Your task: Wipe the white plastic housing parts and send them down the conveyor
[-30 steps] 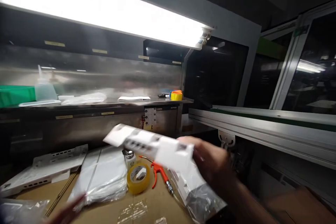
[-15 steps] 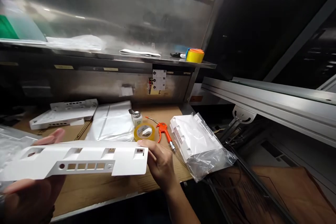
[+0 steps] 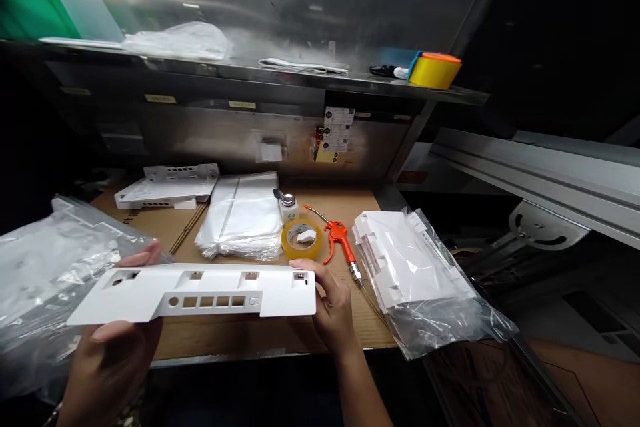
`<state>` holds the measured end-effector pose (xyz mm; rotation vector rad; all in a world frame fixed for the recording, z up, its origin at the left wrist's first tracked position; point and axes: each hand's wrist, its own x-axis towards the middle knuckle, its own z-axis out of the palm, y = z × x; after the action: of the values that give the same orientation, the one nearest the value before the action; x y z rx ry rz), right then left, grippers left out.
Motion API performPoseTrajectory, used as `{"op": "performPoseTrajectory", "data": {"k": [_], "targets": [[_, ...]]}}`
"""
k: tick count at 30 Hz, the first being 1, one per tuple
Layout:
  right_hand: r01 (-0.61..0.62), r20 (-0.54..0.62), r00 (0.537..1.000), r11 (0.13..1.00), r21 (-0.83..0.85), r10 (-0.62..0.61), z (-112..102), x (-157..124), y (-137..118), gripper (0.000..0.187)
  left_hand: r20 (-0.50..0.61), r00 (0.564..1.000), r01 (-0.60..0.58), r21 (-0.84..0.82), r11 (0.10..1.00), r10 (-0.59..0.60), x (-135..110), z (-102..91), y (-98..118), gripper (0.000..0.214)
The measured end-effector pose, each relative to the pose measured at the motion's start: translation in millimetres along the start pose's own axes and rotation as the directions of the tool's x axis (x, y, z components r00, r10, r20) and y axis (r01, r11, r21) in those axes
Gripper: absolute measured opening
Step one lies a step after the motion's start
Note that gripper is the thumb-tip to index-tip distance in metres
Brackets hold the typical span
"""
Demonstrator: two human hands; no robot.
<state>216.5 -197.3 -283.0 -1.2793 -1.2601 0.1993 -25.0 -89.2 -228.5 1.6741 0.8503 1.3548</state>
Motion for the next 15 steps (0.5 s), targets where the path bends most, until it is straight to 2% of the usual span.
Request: {"op": "performPoseTrajectory", "data": {"k": [3,6,9,12,15], "targets": [[-0.014,0.014,1.0,1.0,0.018,0.013,-2,-4,5,0.04,0.031,0.997,-0.067,0.045,0.997,0.065,0,0.5,-1,0.038],[-0.002,-0.002,1.0,0.998,0.055,0.002,-5,-8,10,0.039,0.063,0.991,-0.117,-0.002,0.993,0.117,1,-2.6,-9,0.055],[0.008,0.004,1.0,0.998,0.067,-0.008,-8,-15,16,0.037,0.07,0.995,-0.07,-0.072,0.995,0.075,-2,-4.9,-16,0.073],[0.018,-0.002,1.0,0.998,0.059,-0.018,-9,-21,22,0.035,0.08,0.997,-0.01,-0.099,0.995,0.018,-5,-6.2,-20,0.079],[0.03,-0.009,1.0,0.998,0.055,-0.029,-10,-26,25,0.034,0.103,0.995,-0.009,-0.107,0.994,0.02,-8,-8.4,-25,0.083]]}}
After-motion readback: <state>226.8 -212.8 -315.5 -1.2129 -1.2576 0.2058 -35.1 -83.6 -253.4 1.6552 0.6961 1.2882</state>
